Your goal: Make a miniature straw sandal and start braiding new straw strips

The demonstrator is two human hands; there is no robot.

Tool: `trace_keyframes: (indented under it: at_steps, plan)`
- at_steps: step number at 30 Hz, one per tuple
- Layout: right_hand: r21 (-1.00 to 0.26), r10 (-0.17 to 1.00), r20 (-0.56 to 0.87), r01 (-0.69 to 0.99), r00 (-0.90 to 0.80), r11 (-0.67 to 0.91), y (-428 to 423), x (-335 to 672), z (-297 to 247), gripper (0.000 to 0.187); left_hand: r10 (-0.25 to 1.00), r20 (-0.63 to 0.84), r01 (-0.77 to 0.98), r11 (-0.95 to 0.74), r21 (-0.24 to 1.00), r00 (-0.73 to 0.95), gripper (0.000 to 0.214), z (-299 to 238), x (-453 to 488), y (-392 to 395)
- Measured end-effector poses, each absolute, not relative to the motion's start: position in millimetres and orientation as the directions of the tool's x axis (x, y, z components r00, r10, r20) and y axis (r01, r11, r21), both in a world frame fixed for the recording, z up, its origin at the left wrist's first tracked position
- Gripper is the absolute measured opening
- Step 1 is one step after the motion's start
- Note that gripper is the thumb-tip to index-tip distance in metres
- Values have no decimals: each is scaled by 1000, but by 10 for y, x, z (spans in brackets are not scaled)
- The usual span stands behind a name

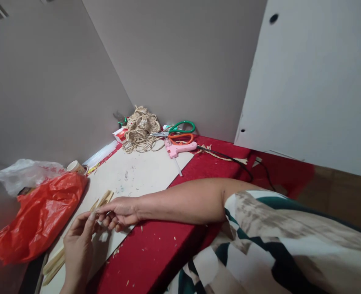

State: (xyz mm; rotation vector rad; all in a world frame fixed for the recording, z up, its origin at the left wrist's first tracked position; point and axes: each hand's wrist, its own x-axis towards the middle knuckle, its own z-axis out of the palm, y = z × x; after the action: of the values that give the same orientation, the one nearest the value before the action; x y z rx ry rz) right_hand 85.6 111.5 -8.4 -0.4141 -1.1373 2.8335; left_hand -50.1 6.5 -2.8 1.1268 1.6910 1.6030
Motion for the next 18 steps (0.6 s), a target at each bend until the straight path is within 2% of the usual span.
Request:
trace_keyframes:
  at_steps: [5, 8, 12, 18]
  plan:
    - [-690, 135, -197, 39, -971, -722, 1153, 825, -142, 30, 849, 1, -20, -13, 1000, -528, 35, -92, -569, 95]
    - [-697, 140, -197, 39, -970, -716, 1182, 800, -179, 31, 832, -52, -67, 17, 998, -552, 39, -63, -535, 111]
    - [-692, 113, -203, 61, -973, -719, 1191, 788, -169, 30, 802, -74, -45, 58, 997, -593, 45, -13, -507, 115]
    - [-687, 107, -227, 81, -968, -722, 1189, 784, -154, 31, 801, 0, 90, 68, 994, -599, 46, -58, -572, 104]
